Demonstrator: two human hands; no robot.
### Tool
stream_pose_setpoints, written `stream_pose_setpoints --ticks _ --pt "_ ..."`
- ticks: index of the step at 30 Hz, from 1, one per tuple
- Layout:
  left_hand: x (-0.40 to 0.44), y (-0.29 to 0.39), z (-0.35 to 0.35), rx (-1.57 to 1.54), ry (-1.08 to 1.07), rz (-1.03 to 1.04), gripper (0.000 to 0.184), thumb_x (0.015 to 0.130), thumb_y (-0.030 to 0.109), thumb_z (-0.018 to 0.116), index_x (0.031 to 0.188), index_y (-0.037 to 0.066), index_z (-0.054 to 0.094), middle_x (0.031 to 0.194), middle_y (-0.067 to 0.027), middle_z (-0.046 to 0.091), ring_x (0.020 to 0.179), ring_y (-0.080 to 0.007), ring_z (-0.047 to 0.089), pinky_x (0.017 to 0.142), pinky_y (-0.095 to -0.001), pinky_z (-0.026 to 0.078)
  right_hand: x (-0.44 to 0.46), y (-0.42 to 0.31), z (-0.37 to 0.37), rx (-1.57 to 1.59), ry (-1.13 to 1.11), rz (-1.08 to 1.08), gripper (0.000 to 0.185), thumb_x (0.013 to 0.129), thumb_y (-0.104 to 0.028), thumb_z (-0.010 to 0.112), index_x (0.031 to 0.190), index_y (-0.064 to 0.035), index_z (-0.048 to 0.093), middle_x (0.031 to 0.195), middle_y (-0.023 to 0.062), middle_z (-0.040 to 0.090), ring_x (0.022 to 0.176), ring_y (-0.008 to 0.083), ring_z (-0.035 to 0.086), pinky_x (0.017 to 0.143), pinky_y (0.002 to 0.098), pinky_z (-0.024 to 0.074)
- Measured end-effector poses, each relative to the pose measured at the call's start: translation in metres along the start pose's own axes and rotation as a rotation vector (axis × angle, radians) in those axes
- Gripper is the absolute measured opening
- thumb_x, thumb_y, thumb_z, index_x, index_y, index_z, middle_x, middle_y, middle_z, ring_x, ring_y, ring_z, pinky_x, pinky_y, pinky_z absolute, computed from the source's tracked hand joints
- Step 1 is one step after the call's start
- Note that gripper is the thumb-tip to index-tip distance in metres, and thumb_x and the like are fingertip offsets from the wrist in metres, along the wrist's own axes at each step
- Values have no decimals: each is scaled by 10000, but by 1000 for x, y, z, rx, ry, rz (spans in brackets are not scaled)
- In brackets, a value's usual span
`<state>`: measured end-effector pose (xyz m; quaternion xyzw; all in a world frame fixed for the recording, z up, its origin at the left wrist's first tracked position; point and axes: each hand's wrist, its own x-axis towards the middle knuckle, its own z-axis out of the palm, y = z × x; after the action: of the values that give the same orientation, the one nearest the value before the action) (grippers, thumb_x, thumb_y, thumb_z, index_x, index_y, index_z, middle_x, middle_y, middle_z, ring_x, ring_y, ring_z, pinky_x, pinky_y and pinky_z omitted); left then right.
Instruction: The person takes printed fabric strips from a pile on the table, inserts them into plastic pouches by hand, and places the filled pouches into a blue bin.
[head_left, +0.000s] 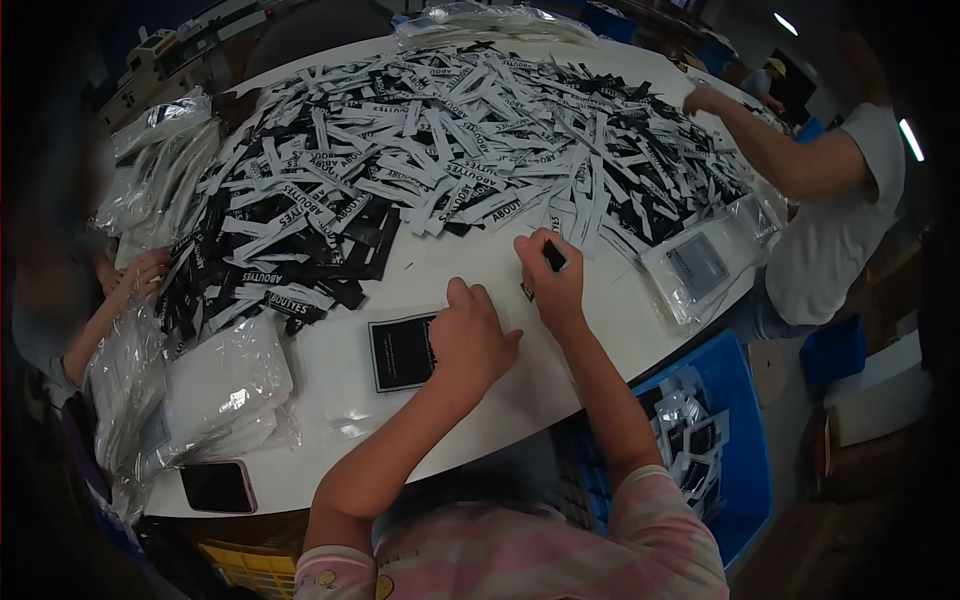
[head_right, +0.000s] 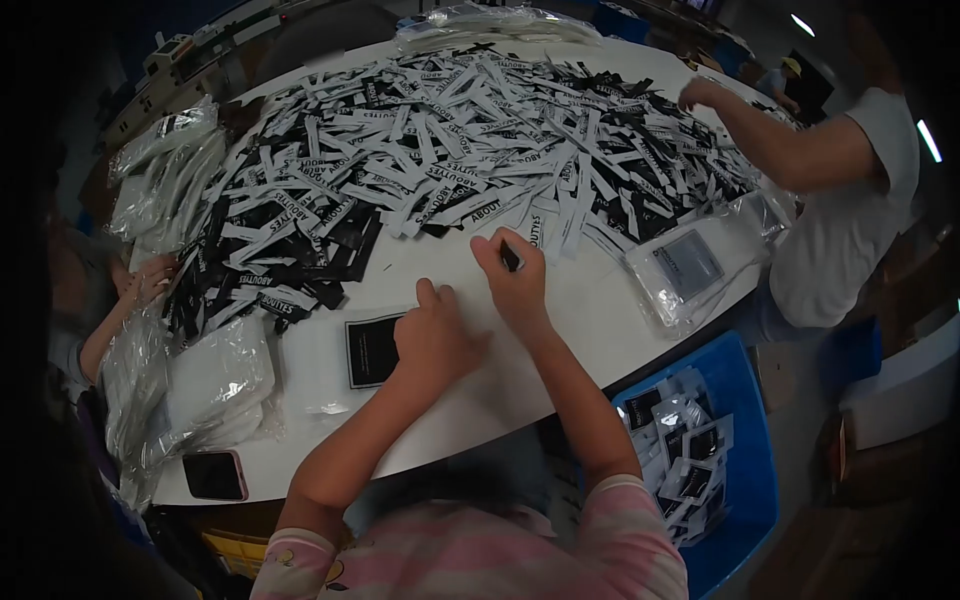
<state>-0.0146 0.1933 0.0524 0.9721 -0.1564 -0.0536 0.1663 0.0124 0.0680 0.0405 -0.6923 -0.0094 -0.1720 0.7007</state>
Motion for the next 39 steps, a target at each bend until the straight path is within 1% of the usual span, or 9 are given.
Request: stream_pose_setpoints --ticks 8,11,13,16,17,19,23,36,39 --pt "-11 -12 -33 -63 -138 -3 553 708 338 668 1022 -55 438 1074 -199 417 735 -297 615 610 -335 508 -13 12 -6 -92 -62 54 384 903 -243 515 569 -91 404 495 -61 365 457 33 292 421 229 234" --pt "-9 -47 -26 -412 96 123 452 732 309 653 965 -42 488 1021 -183 497 687 -282 616 618 -329 496 -18 9 -8 -100 -48 238 406 881 -257 562 597 -53 356 554 -59 305 548 51 252 476 248 238" --pt "-10 -59 -34 -651 -264 -46 356 753 301 644 879 -16 544 877 -133 577 660 -260 606 620 -334 482 -20 -1 -4 -157 -27 100 410 874 -249 568 591 -32 366 523 -36 309 537 65 247 468 246 250" --pt "-19 -30 -34 -319 -40 78 372 755 353 654 852 4 571 794 -104 586 678 -259 604 612 -339 475 -27 -13 6 -251 5 -39 386 857 -215 584 588 -9 399 492 15 342 516 75 264 446 255 277" --pt "-19 -25 -20 -261 60 180 439 733 379 666 930 6 546 879 -131 565 676 -277 609 601 -348 486 -31 -20 10 -250 9 -47 386 857 -215 584 588 -9 399 492 15 342 516 75 264 446 255 277" --pt "-15 -11 -9 -119 -3 180 493 719 391 672 987 7 520 917 -151 543 682 -285 611 588 -362 491 -39 -35 18 -256 70 -295 372 856 -139 583 561 -15 392 470 -19 326 484 56 245 419 265 216" --pt "-13 -4 -4 11 -54 200 668 671 415 703 1122 2 435 951 -183 498 692 -289 616 540 -375 498 -49 -38 10 -332 48 -410 345 845 -103 586 570 -7 402 464 1 327 472 61 257 412 265 220" --pt "6 -7 14 33 -48 164 573 684 328 672 1038 -15 380 1033 -230 438 728 -317 600 599 -372 512 -64 -34 5 -261 47 -235 331 836 -100 594 571 -16 414 476 -7 330 484 55 261 417 259 229" --pt "-1 -7 -10 -146 -36 95 546 688 282 658 1029 -37 375 961 -226 474 704 -314 613 586 -386 513 -64 -30 1 -237 53 -203 299 816 -115 614 583 1 468 459 78 410 425 78 349 408 265 302"
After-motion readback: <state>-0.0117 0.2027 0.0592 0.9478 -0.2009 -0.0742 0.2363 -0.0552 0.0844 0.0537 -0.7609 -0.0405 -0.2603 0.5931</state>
